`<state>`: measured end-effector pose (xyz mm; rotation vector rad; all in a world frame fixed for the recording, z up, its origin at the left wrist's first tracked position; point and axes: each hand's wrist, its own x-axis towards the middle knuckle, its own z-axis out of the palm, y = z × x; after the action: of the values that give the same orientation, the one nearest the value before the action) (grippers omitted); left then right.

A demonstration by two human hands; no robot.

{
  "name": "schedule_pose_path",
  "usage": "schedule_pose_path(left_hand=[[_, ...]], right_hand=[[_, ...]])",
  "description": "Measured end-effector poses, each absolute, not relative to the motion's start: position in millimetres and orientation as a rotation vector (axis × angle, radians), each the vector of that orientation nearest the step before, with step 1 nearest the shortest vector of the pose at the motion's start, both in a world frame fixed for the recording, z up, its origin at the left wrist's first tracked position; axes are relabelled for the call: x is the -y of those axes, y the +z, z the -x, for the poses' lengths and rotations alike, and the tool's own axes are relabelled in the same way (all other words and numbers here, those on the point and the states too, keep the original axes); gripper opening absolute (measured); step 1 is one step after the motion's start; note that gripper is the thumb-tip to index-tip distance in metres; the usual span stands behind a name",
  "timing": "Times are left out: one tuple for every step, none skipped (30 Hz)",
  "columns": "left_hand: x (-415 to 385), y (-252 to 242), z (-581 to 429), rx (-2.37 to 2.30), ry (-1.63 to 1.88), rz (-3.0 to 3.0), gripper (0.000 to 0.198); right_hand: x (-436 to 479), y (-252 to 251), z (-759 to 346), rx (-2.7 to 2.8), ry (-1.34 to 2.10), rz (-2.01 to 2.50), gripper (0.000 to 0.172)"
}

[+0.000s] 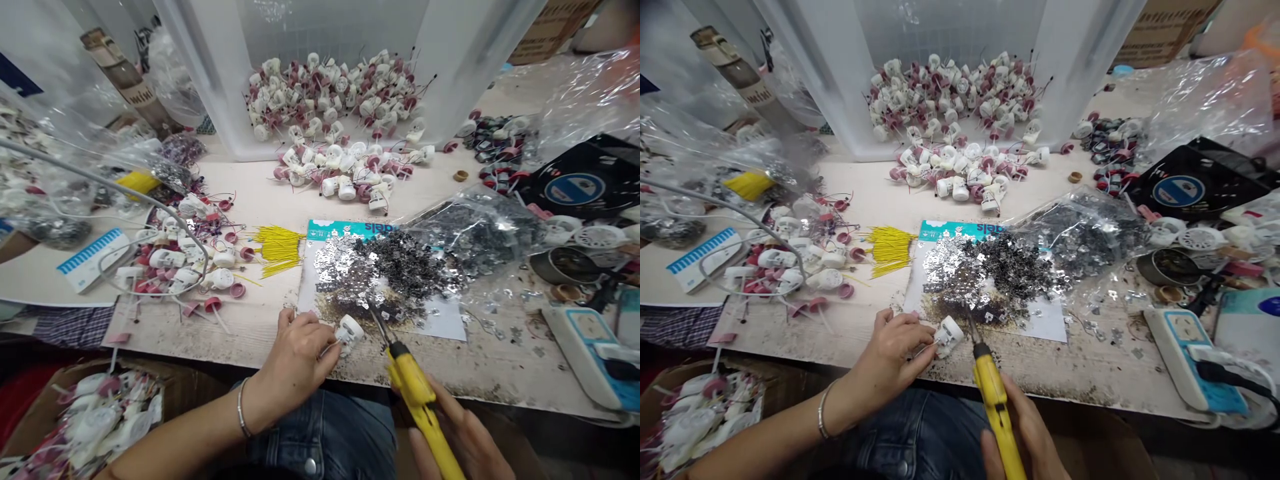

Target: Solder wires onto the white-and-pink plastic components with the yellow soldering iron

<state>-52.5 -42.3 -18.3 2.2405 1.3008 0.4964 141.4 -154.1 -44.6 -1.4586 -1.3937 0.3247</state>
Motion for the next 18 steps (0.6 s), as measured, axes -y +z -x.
schedule_pose_path(left_hand=[[41, -17, 55, -1.261, 0.497, -2.257, 0.009], [40, -16, 57, -1.215, 0.493, -2.278, 0.019], [40, -15, 59, -1.170, 0.478, -2.300, 0.030], [39, -15, 61, -1.126, 0.456, -2.325, 0.036], [38, -14, 63, -1.091, 0.432, -2.350, 0.034], [37, -14, 64, -1.069, 0.417, -2.371, 0.025], [37, -14, 66, -1.056, 0.415, -2.384, 0.015], [36, -15, 67, -1.048, 0.424, -2.381, 0.009], [35, -15, 67, -1.047, 0.433, -2.356, 0.011], [34, -16, 67, -1.063, 0.444, -2.309, 0.013], [32, -17, 67, -1.097, 0.456, -2.247, 0.013], [29, -19, 66, -1.139, 0.473, -2.182, 0.010], [26, -20, 65, -1.184, 0.492, -2.133, 0.008], [22, -23, 64, -1.226, 0.508, -2.111, 0.006], [17, -26, 62, -1.264, 0.518, -2.117, 0.006], [13, -28, 60, -1.296, 0.517, -2.144, 0.006], [9, -31, 59, -1.322, 0.502, -2.182, 0.006], [6, -33, 57, -1.344, 0.474, -2.217, 0.006]], right_hand=[[147, -46, -139, 1.404, 0.302, 1.459, 0.055], [138, -48, -136, 1.420, 0.281, 1.459, 0.047], [128, -49, -133, 1.434, 0.258, 1.451, 0.033], [118, -52, -130, 1.457, 0.230, 1.434, 0.018], [108, -55, -127, 1.478, 0.203, 1.395, 0.014], [98, -58, -124, 1.483, 0.157, 1.333, 0.017], [90, -62, -121, 1.508, 0.164, 1.301, 0.017], [83, -66, -119, 1.547, 0.198, 1.276, 0.017], [78, -69, -116, 1.566, 0.217, 1.262, 0.016], [75, -72, -114, 1.582, 0.243, 1.258, 0.016], [74, -74, -112, 1.591, 0.251, 1.255, 0.017], [75, -75, -110, 1.588, 0.239, 1.254, 0.018], [76, -75, -108, 1.587, 0.229, 1.249, 0.019], [78, -74, -107, 1.587, 0.225, 1.242, 0.019], [81, -72, -106, 1.588, 0.226, 1.235, 0.019], [83, -70, -106, 1.585, 0.236, 1.228, 0.019], [86, -68, -106, 1.573, 0.250, 1.220, 0.018], [89, -65, -107, 1.563, 0.267, 1.220, 0.018]])
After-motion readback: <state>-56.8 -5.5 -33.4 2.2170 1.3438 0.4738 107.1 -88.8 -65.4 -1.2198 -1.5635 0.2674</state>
